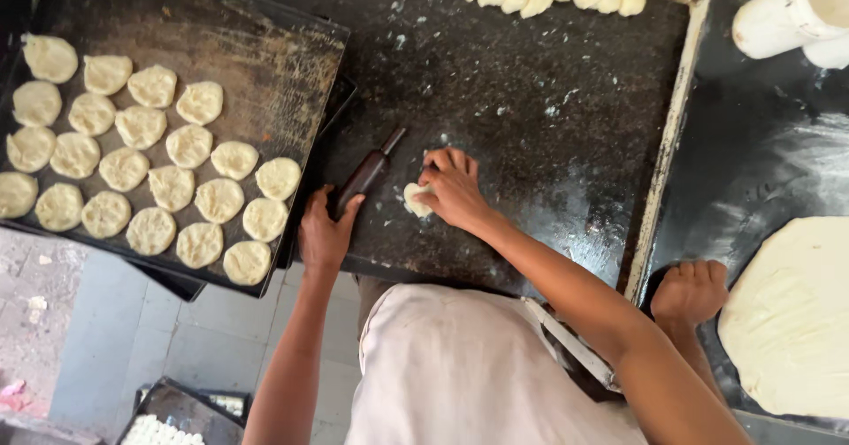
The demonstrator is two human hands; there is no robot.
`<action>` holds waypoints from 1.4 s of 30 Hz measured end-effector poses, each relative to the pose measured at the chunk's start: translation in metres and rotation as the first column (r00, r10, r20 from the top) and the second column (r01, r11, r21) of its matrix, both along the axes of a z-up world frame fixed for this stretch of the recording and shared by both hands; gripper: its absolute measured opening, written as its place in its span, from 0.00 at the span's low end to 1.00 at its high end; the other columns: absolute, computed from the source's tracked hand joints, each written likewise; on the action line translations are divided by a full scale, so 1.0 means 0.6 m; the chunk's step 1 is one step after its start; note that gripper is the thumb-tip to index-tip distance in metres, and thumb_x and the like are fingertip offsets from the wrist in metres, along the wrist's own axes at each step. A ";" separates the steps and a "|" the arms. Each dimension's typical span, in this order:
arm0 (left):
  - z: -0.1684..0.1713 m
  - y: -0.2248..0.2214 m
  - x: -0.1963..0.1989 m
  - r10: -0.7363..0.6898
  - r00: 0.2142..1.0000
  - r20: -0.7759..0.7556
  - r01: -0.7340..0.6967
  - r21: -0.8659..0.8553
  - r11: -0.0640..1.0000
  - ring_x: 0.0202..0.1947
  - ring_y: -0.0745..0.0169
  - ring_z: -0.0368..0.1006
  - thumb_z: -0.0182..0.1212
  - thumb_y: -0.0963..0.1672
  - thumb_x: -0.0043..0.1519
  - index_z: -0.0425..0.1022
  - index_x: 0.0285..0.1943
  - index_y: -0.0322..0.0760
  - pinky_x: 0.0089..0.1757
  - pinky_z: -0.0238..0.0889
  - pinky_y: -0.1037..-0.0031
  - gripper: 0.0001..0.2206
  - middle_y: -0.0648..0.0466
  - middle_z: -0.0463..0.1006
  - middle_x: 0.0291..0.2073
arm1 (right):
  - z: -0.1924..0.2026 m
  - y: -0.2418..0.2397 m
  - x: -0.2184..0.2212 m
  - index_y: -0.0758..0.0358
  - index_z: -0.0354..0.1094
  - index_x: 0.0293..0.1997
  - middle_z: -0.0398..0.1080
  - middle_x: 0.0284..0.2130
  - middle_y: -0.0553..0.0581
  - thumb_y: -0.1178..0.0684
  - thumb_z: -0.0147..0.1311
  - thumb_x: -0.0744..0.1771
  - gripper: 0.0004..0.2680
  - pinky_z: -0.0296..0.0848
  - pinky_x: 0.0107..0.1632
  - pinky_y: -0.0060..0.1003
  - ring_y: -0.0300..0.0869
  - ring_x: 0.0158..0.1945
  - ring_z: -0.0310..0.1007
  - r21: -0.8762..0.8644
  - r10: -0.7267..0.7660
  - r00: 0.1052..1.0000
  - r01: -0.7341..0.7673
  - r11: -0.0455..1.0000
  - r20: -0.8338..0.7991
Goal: The person rolls small pieces of dough using a rolling pin and places them onto a metal baking tray, then retrieves a full tray from a rack and organizes the dough pieces on the counter.
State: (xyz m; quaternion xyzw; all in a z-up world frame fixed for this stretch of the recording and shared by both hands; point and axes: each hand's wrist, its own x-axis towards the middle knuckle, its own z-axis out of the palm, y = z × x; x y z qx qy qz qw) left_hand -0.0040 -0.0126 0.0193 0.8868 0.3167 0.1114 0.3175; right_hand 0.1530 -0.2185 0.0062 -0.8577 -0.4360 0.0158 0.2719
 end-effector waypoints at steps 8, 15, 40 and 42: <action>-0.010 0.023 -0.019 -0.079 0.992 -0.093 0.084 0.055 0.995 0.41 0.33 0.76 0.64 0.57 0.63 0.76 0.54 0.32 0.38 0.70 0.51 0.26 0.41 0.78 0.47 | 0.038 0.046 0.021 0.65 0.76 0.44 0.80 0.35 0.53 0.54 0.65 0.65 0.07 0.77 0.42 0.35 0.38 0.39 0.80 0.079 0.143 0.461 -0.155 0.985 -0.876; -0.010 0.033 -0.035 -0.214 0.972 -0.097 0.221 0.070 0.973 0.41 0.35 0.76 0.60 0.59 0.63 0.73 0.57 0.31 0.37 0.72 0.52 0.30 0.41 0.76 0.51 | 0.113 0.299 0.013 0.61 0.73 0.51 0.68 0.29 0.55 0.53 0.60 0.71 0.06 0.65 0.38 0.38 0.39 0.32 0.63 0.239 0.222 0.680 -0.071 0.968 -0.698; -0.059 0.062 -0.034 -0.397 0.915 -0.067 0.397 -0.006 0.918 0.45 0.34 0.76 0.60 0.60 0.61 0.71 0.61 0.31 0.39 0.72 0.55 0.33 0.38 0.75 0.53 | 0.156 0.391 0.053 0.59 0.60 0.70 0.58 0.71 0.58 0.39 0.30 0.73 0.22 0.42 0.73 0.56 0.45 0.70 0.62 0.254 0.185 0.894 -0.083 0.964 -0.408; -0.047 0.041 -0.054 -0.378 0.923 -0.065 0.378 -0.019 0.926 0.46 0.33 0.76 0.61 0.59 0.62 0.71 0.61 0.30 0.41 0.73 0.55 0.32 0.37 0.75 0.53 | 0.132 0.289 0.071 0.61 0.64 0.69 0.66 0.67 0.60 0.41 0.41 0.75 0.18 0.68 0.68 0.49 0.48 0.69 0.66 0.489 0.113 0.880 0.145 0.860 -0.460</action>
